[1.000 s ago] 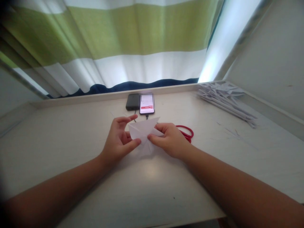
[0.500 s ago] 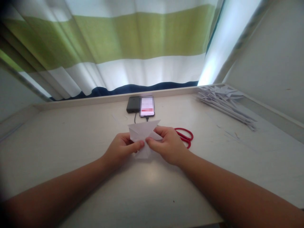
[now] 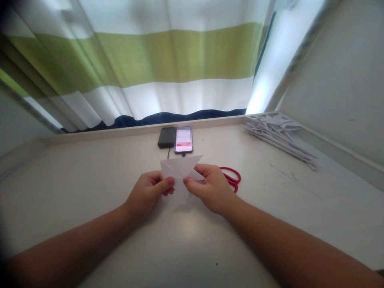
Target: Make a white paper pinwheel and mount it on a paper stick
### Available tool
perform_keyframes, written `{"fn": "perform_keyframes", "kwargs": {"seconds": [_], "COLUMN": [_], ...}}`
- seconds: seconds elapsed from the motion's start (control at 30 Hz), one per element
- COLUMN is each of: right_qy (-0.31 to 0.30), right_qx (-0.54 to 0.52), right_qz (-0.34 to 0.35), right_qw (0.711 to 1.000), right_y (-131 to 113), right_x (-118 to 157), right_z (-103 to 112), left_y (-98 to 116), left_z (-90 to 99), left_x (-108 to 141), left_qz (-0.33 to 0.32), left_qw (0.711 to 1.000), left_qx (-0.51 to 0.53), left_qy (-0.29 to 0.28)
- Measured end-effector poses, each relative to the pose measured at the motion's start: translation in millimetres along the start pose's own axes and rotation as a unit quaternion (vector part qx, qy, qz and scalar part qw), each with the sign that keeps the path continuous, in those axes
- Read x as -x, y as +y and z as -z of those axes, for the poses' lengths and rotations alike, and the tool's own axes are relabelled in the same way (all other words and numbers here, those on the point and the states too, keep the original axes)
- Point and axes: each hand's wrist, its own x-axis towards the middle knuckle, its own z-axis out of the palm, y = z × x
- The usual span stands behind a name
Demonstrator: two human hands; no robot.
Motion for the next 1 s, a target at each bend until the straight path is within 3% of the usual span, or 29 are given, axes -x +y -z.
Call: {"fn": "perform_keyframes", "kwargs": {"seconds": [0.5,0.7,0.77,0.87,0.93,1.0], "right_qy": [-0.015,-0.108,-0.145,-0.223,-0.273,-0.306], "right_qx": [0.017,0.062,0.052,0.05,0.073,0.096], "right_qz": [-0.017,-0.046,-0.062,-0.095,-0.122,-0.141], "right_qw": [1.0,0.991,0.986,0.969,0.951,0.937], "right_y": [-3.1,-0.3,0.6,-0.3,-3.1,-6.8], "right_x": [-0.4,-4.9,-6.9,-9.4,-10.6,-11.6], "right_z": [0.7,10.4,16.6,27.9,34.9,39.9], "left_y": [2.8,-6.5,-4.9,1.5,6.0,9.7], "left_z": [-0.7,8.5,13.1,19.1,21.1,21.3], "left_x": [1.8,-2.9,-4.5,-3.8,-1.6,0.8], "left_qz": [0.014,0.001,-0.039,-0.191,-0.274,-0.313], "left_qw": [0.999,0.982,0.985,0.98,0.948,0.908], "left_qx": [-0.008,0.173,0.156,-0.01,-0.134,-0.223], "left_qy": [-0.038,-0.077,-0.059,-0.051,-0.09,-0.166]}}
